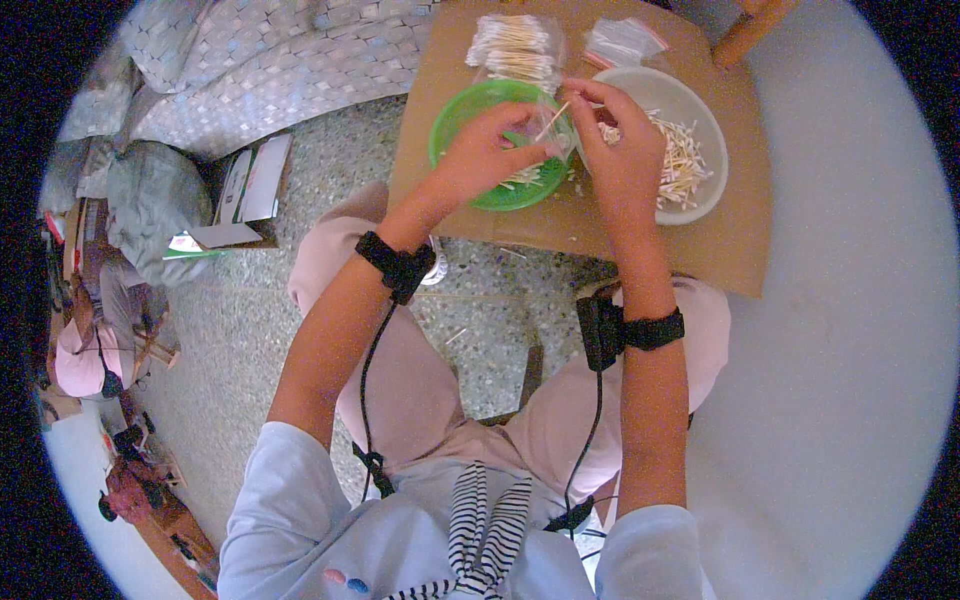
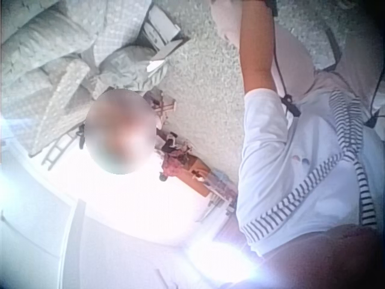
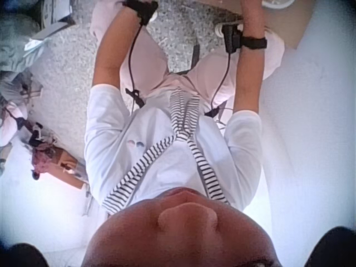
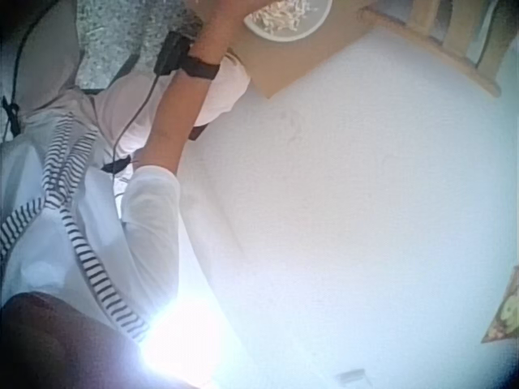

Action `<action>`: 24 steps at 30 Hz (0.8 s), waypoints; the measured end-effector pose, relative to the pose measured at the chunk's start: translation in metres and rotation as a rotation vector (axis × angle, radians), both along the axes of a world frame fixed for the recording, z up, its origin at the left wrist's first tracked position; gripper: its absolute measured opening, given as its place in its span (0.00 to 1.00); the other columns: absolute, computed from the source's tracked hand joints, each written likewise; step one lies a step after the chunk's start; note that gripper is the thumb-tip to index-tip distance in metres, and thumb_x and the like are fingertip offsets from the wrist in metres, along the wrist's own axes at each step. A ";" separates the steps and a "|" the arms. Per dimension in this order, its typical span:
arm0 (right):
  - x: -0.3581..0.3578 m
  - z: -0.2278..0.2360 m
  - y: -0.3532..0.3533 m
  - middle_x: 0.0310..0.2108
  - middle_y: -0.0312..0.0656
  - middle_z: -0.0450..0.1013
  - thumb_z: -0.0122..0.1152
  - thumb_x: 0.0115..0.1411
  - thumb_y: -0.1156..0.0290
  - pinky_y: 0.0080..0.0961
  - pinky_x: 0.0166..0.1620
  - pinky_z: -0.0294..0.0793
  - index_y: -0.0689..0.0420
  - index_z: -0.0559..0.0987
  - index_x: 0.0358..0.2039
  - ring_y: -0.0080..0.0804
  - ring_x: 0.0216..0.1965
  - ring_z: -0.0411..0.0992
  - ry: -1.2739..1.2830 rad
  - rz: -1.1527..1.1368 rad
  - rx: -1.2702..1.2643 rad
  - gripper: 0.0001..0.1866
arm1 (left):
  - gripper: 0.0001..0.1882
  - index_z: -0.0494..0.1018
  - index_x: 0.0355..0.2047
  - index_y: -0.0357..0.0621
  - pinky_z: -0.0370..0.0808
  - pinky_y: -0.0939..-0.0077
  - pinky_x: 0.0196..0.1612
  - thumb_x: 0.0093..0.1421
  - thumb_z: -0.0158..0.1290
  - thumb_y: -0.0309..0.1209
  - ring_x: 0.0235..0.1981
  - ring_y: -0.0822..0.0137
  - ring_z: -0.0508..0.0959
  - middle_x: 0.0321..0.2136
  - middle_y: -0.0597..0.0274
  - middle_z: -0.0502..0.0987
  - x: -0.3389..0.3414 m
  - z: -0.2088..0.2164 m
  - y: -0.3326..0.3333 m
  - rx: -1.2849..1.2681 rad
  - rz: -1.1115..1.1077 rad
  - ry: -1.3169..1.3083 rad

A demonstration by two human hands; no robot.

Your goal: Packaging small white hygiene or medical components into small clear plastic bags.

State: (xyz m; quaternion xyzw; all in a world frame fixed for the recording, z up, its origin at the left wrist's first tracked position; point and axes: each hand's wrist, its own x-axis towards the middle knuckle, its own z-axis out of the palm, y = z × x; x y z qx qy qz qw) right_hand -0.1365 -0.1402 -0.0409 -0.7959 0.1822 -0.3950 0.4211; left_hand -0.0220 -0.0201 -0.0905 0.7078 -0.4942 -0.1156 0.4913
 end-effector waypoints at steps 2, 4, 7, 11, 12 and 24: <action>0.000 -0.001 0.001 0.34 0.39 0.78 0.62 0.56 0.71 0.22 0.38 0.73 0.55 0.79 0.41 0.25 0.30 0.75 0.031 0.030 0.055 0.11 | 0.20 0.73 0.46 0.39 0.73 0.72 0.43 0.56 0.58 0.38 0.38 0.63 0.77 0.39 0.55 0.77 -0.003 -0.002 0.000 -0.047 0.000 0.056; 0.000 -0.001 0.003 0.34 0.39 0.78 0.62 0.56 0.70 0.23 0.37 0.73 0.54 0.78 0.42 0.25 0.28 0.75 0.087 0.003 0.065 0.13 | 0.23 0.72 0.45 0.37 0.72 0.69 0.43 0.53 0.60 0.38 0.37 0.59 0.76 0.37 0.52 0.77 -0.003 -0.001 0.000 -0.094 0.006 0.109; -0.003 -0.002 0.000 0.33 0.39 0.78 0.61 0.56 0.69 0.24 0.37 0.73 0.55 0.79 0.40 0.26 0.28 0.74 0.104 0.050 0.081 0.11 | 0.21 0.73 0.44 0.36 0.72 0.69 0.43 0.55 0.59 0.37 0.37 0.60 0.76 0.37 0.52 0.77 -0.001 0.004 -0.001 -0.076 0.019 0.273; -0.009 0.000 -0.002 0.34 0.41 0.77 0.61 0.56 0.66 0.25 0.39 0.72 0.58 0.80 0.38 0.29 0.31 0.74 0.245 0.163 0.031 0.11 | 0.17 0.74 0.43 0.37 0.73 0.73 0.41 0.58 0.56 0.36 0.37 0.65 0.77 0.37 0.56 0.78 0.002 0.005 0.002 -0.046 -0.022 0.147; -0.009 -0.002 -0.004 0.35 0.42 0.77 0.60 0.57 0.66 0.26 0.40 0.72 0.59 0.80 0.37 0.31 0.33 0.74 0.236 0.204 0.010 0.11 | 0.16 0.74 0.44 0.39 0.73 0.76 0.39 0.60 0.54 0.36 0.37 0.70 0.77 0.38 0.60 0.78 0.003 0.003 0.001 -0.027 -0.044 0.122; -0.015 0.002 -0.025 0.36 0.43 0.77 0.54 0.61 0.61 0.30 0.45 0.71 0.58 0.82 0.35 0.41 0.37 0.75 0.305 0.312 -0.226 0.14 | 0.21 0.74 0.46 0.38 0.73 0.77 0.42 0.57 0.57 0.38 0.38 0.70 0.77 0.39 0.59 0.79 0.005 0.009 0.004 0.027 -0.007 0.184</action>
